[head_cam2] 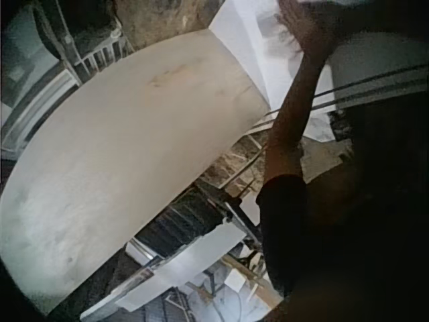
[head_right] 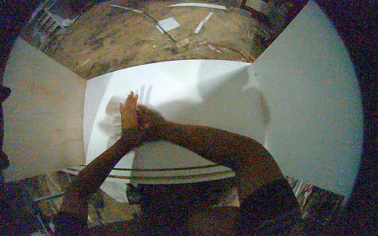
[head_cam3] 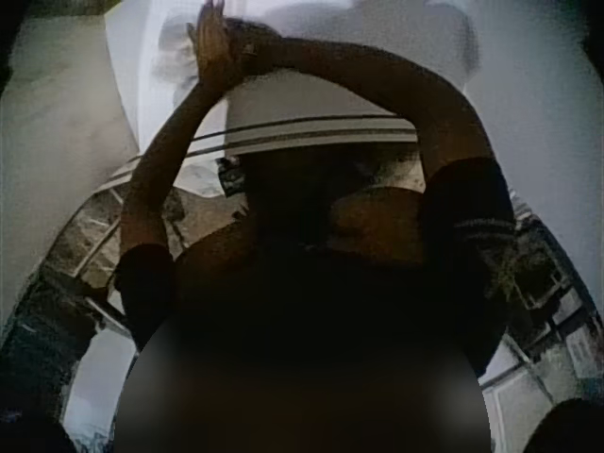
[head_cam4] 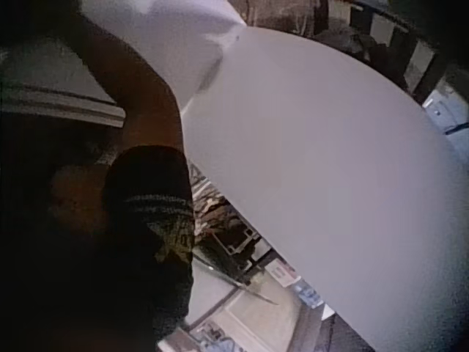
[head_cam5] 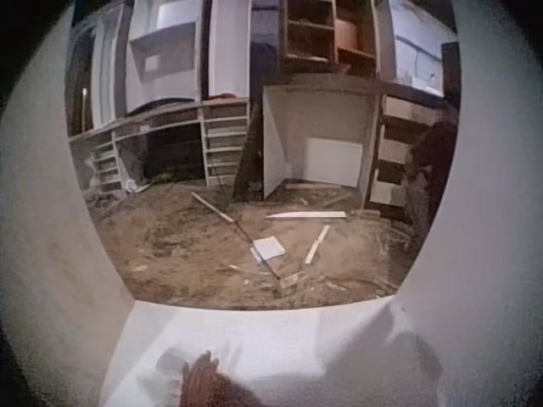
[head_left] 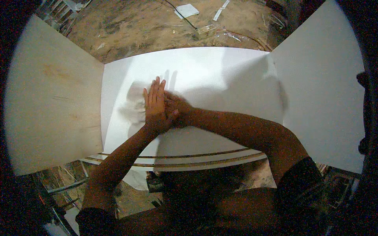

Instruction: The person wipes a white panel with a cloth, then positions and smooths a large white vinyl sheet onto the panel. Another person cuts the vinyl while the person holds and adjusts the sheet to fit the surface.

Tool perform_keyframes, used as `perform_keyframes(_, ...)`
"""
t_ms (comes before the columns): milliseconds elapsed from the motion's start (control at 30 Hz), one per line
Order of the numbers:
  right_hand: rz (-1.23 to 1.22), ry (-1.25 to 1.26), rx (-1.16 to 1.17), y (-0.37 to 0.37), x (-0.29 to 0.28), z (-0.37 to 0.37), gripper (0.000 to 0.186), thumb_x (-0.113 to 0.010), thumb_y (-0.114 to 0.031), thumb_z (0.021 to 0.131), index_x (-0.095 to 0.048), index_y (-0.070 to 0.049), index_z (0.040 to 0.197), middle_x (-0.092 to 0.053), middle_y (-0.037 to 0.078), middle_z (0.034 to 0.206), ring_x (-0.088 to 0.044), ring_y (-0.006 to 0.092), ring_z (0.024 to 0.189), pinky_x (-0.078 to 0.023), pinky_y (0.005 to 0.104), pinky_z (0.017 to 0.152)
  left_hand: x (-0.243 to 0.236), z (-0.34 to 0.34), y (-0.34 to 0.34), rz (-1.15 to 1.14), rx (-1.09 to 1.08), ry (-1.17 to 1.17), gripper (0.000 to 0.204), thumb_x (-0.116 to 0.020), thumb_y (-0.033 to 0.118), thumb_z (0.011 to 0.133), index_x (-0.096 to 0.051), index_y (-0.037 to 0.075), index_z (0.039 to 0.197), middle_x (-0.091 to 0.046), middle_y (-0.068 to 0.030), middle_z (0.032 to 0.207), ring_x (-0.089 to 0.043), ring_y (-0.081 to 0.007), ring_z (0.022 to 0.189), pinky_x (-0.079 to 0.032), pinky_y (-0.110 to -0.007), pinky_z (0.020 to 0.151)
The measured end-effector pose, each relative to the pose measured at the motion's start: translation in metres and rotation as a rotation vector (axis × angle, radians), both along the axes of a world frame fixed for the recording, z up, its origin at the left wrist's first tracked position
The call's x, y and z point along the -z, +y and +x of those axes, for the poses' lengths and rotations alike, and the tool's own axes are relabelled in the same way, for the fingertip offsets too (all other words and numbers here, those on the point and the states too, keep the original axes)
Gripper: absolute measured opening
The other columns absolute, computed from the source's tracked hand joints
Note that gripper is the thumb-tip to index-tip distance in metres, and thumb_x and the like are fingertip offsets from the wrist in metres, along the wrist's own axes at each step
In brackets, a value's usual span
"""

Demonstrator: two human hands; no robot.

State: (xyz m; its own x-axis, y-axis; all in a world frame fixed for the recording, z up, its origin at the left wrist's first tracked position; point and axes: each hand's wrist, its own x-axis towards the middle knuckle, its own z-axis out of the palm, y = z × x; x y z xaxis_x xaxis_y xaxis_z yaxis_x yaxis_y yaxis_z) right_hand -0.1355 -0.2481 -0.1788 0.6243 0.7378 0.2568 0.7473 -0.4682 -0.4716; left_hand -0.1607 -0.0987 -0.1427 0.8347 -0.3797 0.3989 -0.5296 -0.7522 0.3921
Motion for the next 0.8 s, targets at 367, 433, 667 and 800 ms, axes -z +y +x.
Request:
perform_keyframes(367, -0.279, -0.101, 0.009, -0.086, -0.061, -0.012, 0.066, -0.065, -0.039, 0.097, -0.044, -0.014, 0.154, -0.039, 0.015, 0.162, -0.037, 0.0339, 0.150, -0.029, 0.0567, 0.122, -0.011, 0.051, 0.022, 0.316, 0.392, 0.123, 0.074, -0.054, 0.050, 0.102, -0.033, 0.009, 0.160, -0.031, -0.0148, 0.167, -0.027, -0.0372, 0.154, -0.021, -0.052, 0.127)
perform_keyframes(433, -0.360, 0.000, 0.092, -0.107, -0.062, -0.022, 0.067, -0.064, -0.035, 0.098, -0.038, -0.015, 0.157, -0.034, 0.015, 0.165, -0.032, 0.0322, 0.153, -0.026, 0.0558, 0.124, -0.009, 0.064, 0.018, 0.360, 0.394, 0.111, 0.073, -0.052, 0.051, 0.102, -0.035, 0.009, 0.159, -0.033, -0.0150, 0.166, -0.027, -0.0357, 0.155, -0.020, -0.051, 0.127)
perform_keyframes(667, -0.417, -0.070, 0.389, -0.142, -0.043, -0.068, 0.055, -0.055, -0.032, 0.102, -0.045, -0.017, 0.154, -0.037, 0.015, 0.163, -0.032, 0.0321, 0.153, -0.023, 0.0545, 0.125, 0.024, 0.094, 0.020, 0.222, 0.257, -0.065, 0.074, -0.048, 0.054, 0.104, -0.035, 0.007, 0.159, -0.037, -0.0162, 0.164, -0.031, -0.0351, 0.153, -0.021, -0.050, 0.127)
perform_keyframes(800, -0.408, -0.045, 0.395, -0.140, -0.046, -0.068, 0.056, -0.054, -0.031, 0.103, -0.043, -0.017, 0.156, -0.035, 0.012, 0.165, -0.030, 0.0313, 0.154, -0.021, 0.0540, 0.125, 0.023, 0.116, 0.006, 0.302, 0.151, -0.038, 0.075, -0.041, 0.058, 0.105, -0.033, 0.008, 0.160, -0.036, -0.0162, 0.164, -0.029, -0.0331, 0.155, -0.017, -0.049, 0.128)
